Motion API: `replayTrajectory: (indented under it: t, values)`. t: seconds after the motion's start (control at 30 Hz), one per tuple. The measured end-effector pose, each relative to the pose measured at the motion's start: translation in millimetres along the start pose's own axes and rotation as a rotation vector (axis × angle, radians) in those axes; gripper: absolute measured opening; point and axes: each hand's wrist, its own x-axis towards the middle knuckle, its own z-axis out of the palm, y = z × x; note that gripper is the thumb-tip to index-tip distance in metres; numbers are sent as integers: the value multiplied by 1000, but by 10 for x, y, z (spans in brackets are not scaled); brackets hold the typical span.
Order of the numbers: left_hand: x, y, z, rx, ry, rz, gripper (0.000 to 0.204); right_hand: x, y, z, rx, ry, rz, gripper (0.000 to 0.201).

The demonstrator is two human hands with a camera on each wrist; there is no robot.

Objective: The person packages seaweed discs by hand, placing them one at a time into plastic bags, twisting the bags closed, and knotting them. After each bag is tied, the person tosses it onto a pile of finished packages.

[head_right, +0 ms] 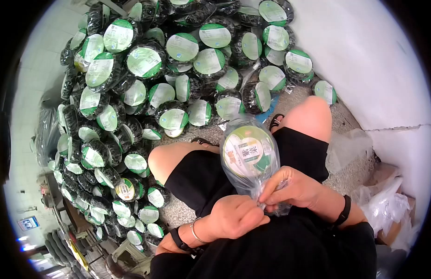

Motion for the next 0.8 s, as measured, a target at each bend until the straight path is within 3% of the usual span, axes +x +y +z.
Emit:
replayTrajectory:
  t: [0.07, 0.13, 0.17, 0.2, 0.27, 0.3, 0.33, 0.37, 0.4, 0.43, 0.5, 0.53, 0.6, 0.63, 0.7, 0.77, 0.8]
  values:
    - [4, -6, -23, 112, 44, 144, 20, -5, 108, 55, 67, 48, -96, 5]
    - [323, -159, 39, -113, 316, 137, 30, -119, -170, 187, -565, 115, -305, 5]
    - [409, -242, 35, -214, 306, 108, 35, -116, -227, 273, -863, 136, -418, 7]
    - [494, -327, 31, -315, 300, 78, 39, -122, -192, 305, -1443, 237, -761, 11]
    - [554, -503, 111, -497, 43, -9, 45, -63, -369, 278, -1771, 303, -1253, 11]
    - [607, -493, 81, -501, 4, -58, 44, -62, -518, 226, -1940, 335, -1501, 11]
    - [655, -482, 0, -507, -41, -103, 44, -58, -586, 137, -2014, 407, -1620, 16]
    - [687, -456, -94, -520, -94, -153, 44, -123, -648, 124, -2093, 427, -1576, 19]
    - [787, -447, -245, -226, -240, 12, 52, -205, -711, 131, -2167, 438, -1524, 22]
    - [830, -416, -338, 104, -300, 121, 44, -263, -746, 131, -2235, 436, -1470, 25]
    - [956, -450, -475, 395, -202, 448, 24, -263, -708, 90, -2313, 410, -1345, 31]
    - [973, -426, -579, 502, -223, 513, 13, -220, -642, 17, -2291, 349, -1315, 32]
    - [799, -785, -642, 367, -328, 387, 11, -231, -512, -180, -2217, 228, -1172, 35]
    - [710, -952, -604, 306, -378, 323, 10, -311, -400, -370, -2145, 272, -1045, 34]
    - [517, -1110, -437, 181, -177, 203, 10, -364, -207, -723, -2005, 361, -824, 32]
    - [609, -845, -467, -56, 49, 1, 15, -192, -244, -565, -1591, 465, -1077, 34]
    - [636, -685, -458, -460, -49, -103, 17, -126, -279, -379, -1168, 363, -1044, 42]
